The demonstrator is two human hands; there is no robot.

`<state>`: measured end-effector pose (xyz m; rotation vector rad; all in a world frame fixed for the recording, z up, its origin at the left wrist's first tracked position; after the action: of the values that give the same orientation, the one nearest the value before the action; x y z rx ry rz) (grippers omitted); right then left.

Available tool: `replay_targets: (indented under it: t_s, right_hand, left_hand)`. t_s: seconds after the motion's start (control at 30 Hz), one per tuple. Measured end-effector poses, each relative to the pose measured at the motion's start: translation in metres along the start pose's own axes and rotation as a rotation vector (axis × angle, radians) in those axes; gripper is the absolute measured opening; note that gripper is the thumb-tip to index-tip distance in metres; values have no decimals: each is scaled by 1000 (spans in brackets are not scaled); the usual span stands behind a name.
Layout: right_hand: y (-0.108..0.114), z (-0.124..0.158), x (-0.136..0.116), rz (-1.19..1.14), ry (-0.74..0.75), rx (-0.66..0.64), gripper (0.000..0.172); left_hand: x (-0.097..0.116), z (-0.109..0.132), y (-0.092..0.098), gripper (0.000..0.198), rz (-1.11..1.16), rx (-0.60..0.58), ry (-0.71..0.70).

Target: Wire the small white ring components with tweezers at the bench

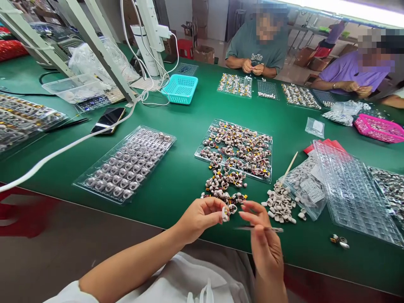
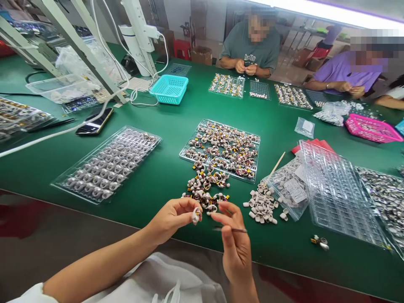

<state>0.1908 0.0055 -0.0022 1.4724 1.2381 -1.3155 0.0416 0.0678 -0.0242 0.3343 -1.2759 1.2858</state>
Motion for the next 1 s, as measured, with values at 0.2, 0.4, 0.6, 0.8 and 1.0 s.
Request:
replay_targets:
  t_s: [0.2,0.4,0.6,0.8,1.0]
  right_hand:
    - [30,1,-7,-77,46,142,37]
    - [23,9,-17,-191,115,170,18]
    - [16,14,-24,-111,213,150,16]
    - [9,14,-22,-121,181,117,18]
    - [7,13,-19,-145,160,104,18]
  left_hand:
    - [4,3,3,31,-26,30,-37]
    - [10,7,5,30,-42,74,-88]
    - [12,8,7,31,-73,89,-132]
    - [12,8,6,27,-83,72,-154]
    - [12,8,7,24,-113,57,-172]
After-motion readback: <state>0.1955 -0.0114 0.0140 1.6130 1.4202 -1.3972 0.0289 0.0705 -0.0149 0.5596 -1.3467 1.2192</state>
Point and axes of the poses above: each hand's wrist, its own z-axis away from the middle knuckle, its own y-axis out of the back of the hand, x = y × z, the point moved 9 cm from there along -z, towards the middle knuckle, and after that the axes turned 2 degrees about -z, right-handed, at the moved point
